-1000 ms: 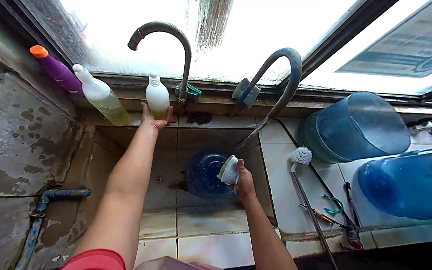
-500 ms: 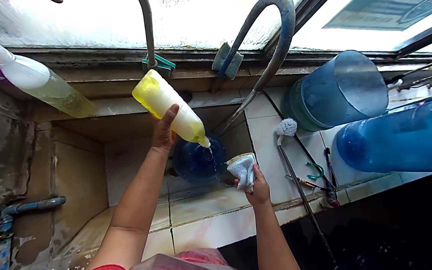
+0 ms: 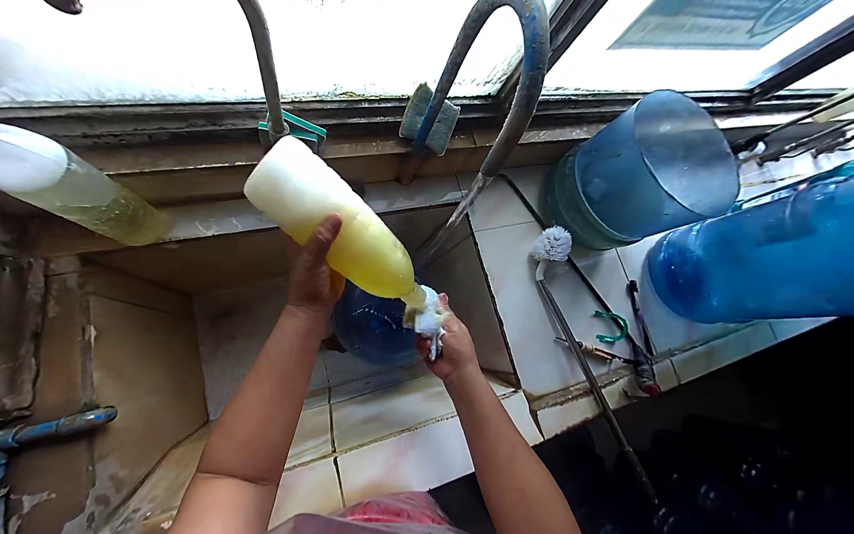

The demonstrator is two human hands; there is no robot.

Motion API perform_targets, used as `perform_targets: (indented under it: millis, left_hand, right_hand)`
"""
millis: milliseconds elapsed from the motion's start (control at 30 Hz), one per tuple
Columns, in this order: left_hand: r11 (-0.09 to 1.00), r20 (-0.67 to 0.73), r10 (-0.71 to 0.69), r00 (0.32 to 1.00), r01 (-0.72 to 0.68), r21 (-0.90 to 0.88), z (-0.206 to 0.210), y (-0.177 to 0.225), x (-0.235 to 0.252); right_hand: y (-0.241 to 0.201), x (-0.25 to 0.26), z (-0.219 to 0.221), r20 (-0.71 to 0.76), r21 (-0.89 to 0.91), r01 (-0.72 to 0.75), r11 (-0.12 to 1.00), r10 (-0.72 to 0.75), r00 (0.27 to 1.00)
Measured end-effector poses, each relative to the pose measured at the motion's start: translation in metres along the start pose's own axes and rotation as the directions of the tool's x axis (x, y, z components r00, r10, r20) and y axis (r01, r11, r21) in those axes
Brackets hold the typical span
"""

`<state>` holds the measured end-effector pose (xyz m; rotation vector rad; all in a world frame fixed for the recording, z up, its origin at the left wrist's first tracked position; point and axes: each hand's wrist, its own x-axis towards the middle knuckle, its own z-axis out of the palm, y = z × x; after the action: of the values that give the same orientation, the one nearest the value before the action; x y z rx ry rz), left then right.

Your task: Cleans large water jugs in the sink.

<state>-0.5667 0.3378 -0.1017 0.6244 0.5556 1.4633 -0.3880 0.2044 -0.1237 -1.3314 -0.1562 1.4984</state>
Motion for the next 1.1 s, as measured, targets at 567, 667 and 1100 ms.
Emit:
perform_targets:
  millis: [567, 667, 1100]
  left_hand:
    - [0.934, -0.461, -0.335, 0.821, 0.226, -0.277, -0.099, 0.015, 0.064]
    - [0.832, -0.163, -0.249, 0.955, 0.297, 0.468, -0.094, -0.062, -0.026]
    - [0.465, 0.401, -0.633, 0.662, -0.089, 0.881, -0.07, -0.086, -0.054]
  right_hand:
    - [-0.002, 0.044, 0.032, 0.268, -0.888, 0.199, -0.414, -0.116, 0.956]
    - [-0.007, 0.062, 0.06, 0.131, -0.878, 0.104, -0.467, -0.027, 0.991]
    - [0.02, 0.033, 0.032, 0.431, -0.848, 0.403, -0.345, -0.005, 0.902]
